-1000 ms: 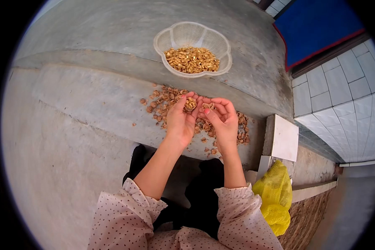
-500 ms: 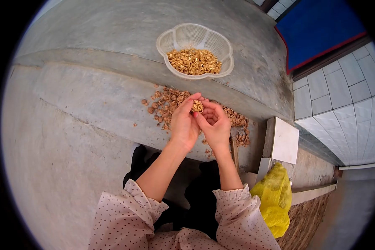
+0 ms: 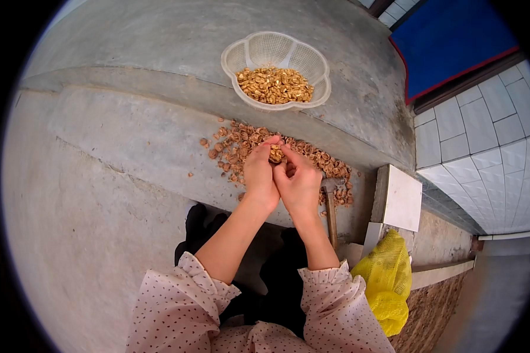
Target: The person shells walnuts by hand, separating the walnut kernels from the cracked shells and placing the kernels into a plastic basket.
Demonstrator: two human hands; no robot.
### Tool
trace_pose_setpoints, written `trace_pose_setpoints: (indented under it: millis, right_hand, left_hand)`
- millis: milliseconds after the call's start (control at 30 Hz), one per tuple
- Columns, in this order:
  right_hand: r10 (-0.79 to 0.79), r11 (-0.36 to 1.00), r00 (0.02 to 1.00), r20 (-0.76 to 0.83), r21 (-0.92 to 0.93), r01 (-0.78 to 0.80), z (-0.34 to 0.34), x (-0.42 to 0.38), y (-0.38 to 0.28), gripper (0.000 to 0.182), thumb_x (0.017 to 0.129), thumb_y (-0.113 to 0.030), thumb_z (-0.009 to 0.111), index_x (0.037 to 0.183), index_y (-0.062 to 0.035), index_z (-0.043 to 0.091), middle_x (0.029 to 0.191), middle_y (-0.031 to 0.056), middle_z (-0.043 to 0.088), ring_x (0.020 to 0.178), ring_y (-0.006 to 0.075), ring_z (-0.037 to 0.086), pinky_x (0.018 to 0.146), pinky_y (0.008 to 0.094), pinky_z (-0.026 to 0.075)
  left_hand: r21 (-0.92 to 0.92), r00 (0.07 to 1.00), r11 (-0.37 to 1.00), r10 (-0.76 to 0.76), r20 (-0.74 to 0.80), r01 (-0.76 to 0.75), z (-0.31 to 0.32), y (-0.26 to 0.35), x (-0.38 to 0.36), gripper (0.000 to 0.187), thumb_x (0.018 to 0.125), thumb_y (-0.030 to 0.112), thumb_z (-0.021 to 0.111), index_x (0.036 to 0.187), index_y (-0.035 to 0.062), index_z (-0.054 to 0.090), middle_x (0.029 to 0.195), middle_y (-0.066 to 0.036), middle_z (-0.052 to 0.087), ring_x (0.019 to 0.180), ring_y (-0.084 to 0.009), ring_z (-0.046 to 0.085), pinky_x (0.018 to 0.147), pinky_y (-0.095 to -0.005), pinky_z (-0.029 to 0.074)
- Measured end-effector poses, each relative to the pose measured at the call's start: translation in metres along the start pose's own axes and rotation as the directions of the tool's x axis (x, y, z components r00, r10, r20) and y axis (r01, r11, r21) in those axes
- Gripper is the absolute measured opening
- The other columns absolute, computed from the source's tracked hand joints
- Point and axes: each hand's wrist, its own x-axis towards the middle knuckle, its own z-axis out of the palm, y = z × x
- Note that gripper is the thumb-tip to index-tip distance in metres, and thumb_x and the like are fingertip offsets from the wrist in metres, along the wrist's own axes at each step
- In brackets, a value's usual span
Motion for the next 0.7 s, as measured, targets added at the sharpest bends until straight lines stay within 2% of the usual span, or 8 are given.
trace_pose_setpoints:
  millis: [133, 233, 300, 333, 400, 500, 667, 700]
  right_hand:
    - [-0.024, 0.998, 0.999, -0.031, 0.057, 0.026, 0.001, -0.001, 0.006, 0.027, 0.072, -0.003, 0.060, 0.098, 0.0013, 0.063, 0.076, 0.0151, 0.063, 0.061, 0.0238, 0.060, 0.059, 0.0323, 0.050]
    - [0.114, 0.953, 0.993, 0.002, 0.282, -0.110, -0.005, 0.002, 0.014, 0.025, 0.072, -0.004, 0.061, 0.097, 0.0007, 0.065, 0.074, 0.0117, 0.064, 0.057, 0.0245, 0.060, 0.057, 0.0321, 0.051]
    - [0.256, 0.813, 0.954, 0.154, 0.500, -0.298, -0.011, 0.005, 0.012, 0.030, 0.072, -0.005, 0.064, 0.102, -0.0015, 0.063, 0.086, 0.0100, 0.063, 0.074, 0.0256, 0.061, 0.069, 0.0342, 0.050]
    - [0.256, 0.813, 0.954, 0.154, 0.500, -0.298, -0.015, 0.007, 0.010, 0.030, 0.072, -0.005, 0.064, 0.102, -0.0015, 0.063, 0.086, 0.0100, 0.063, 0.074, 0.0256, 0.061, 0.069, 0.0342, 0.050]
    - [-0.108, 0.992, 0.973, -0.203, -0.089, 0.092, -0.022, 0.012, 0.000, 0.040, 0.071, -0.008, 0.068, 0.110, -0.0048, 0.060, 0.104, 0.0111, 0.057, 0.097, 0.0276, 0.054, 0.083, 0.0365, 0.045]
    - [-0.109, 0.988, 0.990, 0.093, -0.097, 0.118, -0.023, 0.010, 0.002, 0.047, 0.069, -0.009, 0.071, 0.113, -0.0059, 0.056, 0.114, 0.0122, 0.049, 0.110, 0.0287, 0.045, 0.092, 0.0377, 0.039]
    - [-0.032, 0.999, 0.997, 0.074, -0.024, 0.034, -0.016, 0.011, 0.011, 0.041, 0.068, -0.007, 0.072, 0.106, -0.0039, 0.057, 0.107, 0.0112, 0.055, 0.093, 0.0223, 0.055, 0.080, 0.0341, 0.046]
    - [0.098, 0.977, 0.993, 0.071, 0.182, -0.109, -0.017, 0.011, 0.009, 0.040, 0.069, -0.005, 0.072, 0.106, -0.0036, 0.057, 0.106, 0.0106, 0.056, 0.085, 0.0180, 0.057, 0.072, 0.0304, 0.048]
  left_hand:
    - [-0.167, 0.982, 0.970, -0.162, 0.094, 0.176, -0.014, 0.005, 0.013, 0.020, 0.094, 0.014, 0.039, 0.101, 0.0006, 0.052, 0.097, -0.010, 0.055, 0.094, -0.0209, 0.055, 0.082, -0.0333, 0.048]
    - [-0.145, 0.977, 0.974, -0.152, 0.148, 0.174, -0.010, 0.011, 0.012, 0.019, 0.093, 0.013, 0.041, 0.100, 0.0001, 0.052, 0.096, -0.010, 0.056, 0.093, -0.0199, 0.055, 0.083, -0.0318, 0.048]
    - [-0.170, 0.981, 0.969, -0.161, 0.112, 0.178, -0.006, 0.012, 0.010, 0.018, 0.093, 0.013, 0.042, 0.100, -0.0005, 0.053, 0.096, -0.010, 0.057, 0.092, -0.0197, 0.056, 0.084, -0.0313, 0.048]
    - [-0.194, 0.983, 0.964, -0.170, 0.075, 0.182, -0.005, 0.012, 0.009, 0.018, 0.092, 0.012, 0.044, 0.101, -0.0011, 0.053, 0.096, -0.010, 0.057, 0.092, -0.0195, 0.056, 0.084, -0.0308, 0.048]
    - [-0.162, 0.983, 0.974, -0.138, 0.119, 0.156, -0.008, 0.011, 0.010, 0.018, 0.091, 0.012, 0.046, 0.102, -0.0009, 0.053, 0.098, -0.010, 0.057, 0.093, -0.0190, 0.055, 0.085, -0.0308, 0.047]
    - [-0.052, 0.980, 0.992, -0.108, 0.164, 0.118, -0.002, 0.012, 0.004, 0.019, 0.090, 0.012, 0.049, 0.104, -0.0006, 0.054, 0.101, -0.009, 0.056, 0.097, -0.0177, 0.054, 0.086, -0.0300, 0.046]
    - [-0.019, 0.976, 0.986, -0.164, 0.144, 0.168, 0.005, 0.016, -0.002, 0.024, 0.089, 0.015, 0.054, 0.108, -0.0004, 0.053, 0.108, -0.008, 0.054, 0.101, -0.0154, 0.051, 0.087, -0.0275, 0.044]
    - [-0.031, 0.979, 0.985, -0.162, 0.126, 0.168, 0.005, 0.017, -0.002, 0.025, 0.089, 0.015, 0.054, 0.108, -0.0005, 0.054, 0.107, -0.008, 0.055, 0.100, -0.0148, 0.051, 0.087, -0.0271, 0.044]
